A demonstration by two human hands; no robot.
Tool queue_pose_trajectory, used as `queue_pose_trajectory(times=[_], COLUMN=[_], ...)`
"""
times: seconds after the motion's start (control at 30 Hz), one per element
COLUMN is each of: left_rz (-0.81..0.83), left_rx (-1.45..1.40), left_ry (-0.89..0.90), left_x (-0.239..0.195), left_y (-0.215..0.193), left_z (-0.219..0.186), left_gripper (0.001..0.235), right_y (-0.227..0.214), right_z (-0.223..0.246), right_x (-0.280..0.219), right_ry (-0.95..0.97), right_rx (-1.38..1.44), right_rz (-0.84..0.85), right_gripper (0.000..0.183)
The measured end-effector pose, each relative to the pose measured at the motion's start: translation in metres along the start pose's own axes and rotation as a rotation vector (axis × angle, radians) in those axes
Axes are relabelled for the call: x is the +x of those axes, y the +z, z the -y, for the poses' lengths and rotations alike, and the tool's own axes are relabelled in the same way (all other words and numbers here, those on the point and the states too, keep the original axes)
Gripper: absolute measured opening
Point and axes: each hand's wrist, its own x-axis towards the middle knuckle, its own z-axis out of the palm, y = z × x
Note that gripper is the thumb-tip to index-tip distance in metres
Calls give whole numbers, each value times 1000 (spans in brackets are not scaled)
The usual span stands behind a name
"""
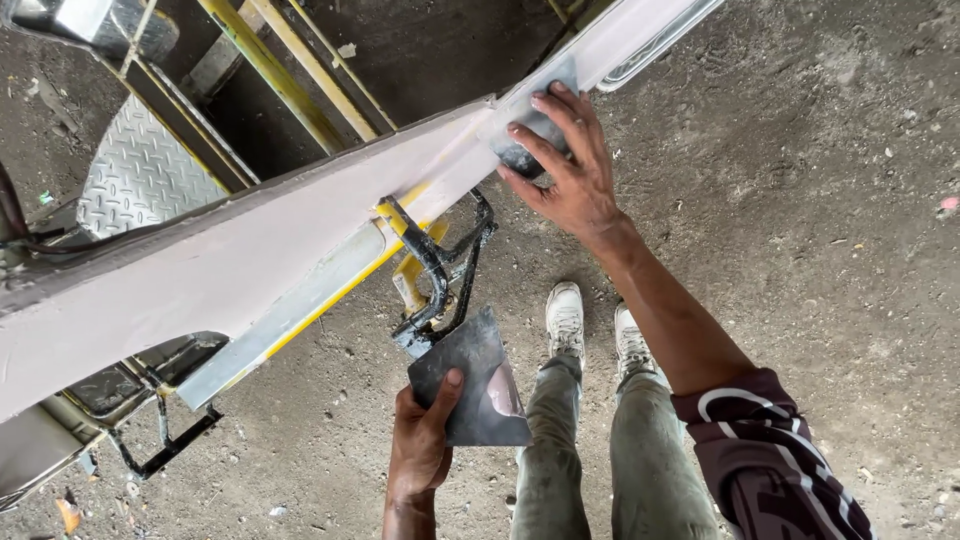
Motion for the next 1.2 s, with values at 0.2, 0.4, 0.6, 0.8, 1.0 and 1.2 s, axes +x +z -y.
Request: queue_pose_trajectory(times=[0.2,0.4,0.6,0.8,1.0,1.2], left_rz=[67,81,71,60,61,30], left_rx=[-1,0,3,23,23,15], left_ry=[25,3,14,0,6,-13], left_x=[7,10,15,15,19,17], left_y=[0,9,15,17,18,22], left_z=[6,8,3,1,4,2], left_gripper=[28,28,29,31,30,30], right_y=[-31,-46,-36,-46,-37,-47], right_z=[-18,-64,-70,-59,-71,-63], right_x=[-12,1,4,-6,9,-6], right_ry=[24,-51,-40,-11,-35,25], right_rx=[31,-24,-104,16,-49,-25], right_rz=[34,42,68,58,39,110], right_gripper=[55,58,61,57,58,56])
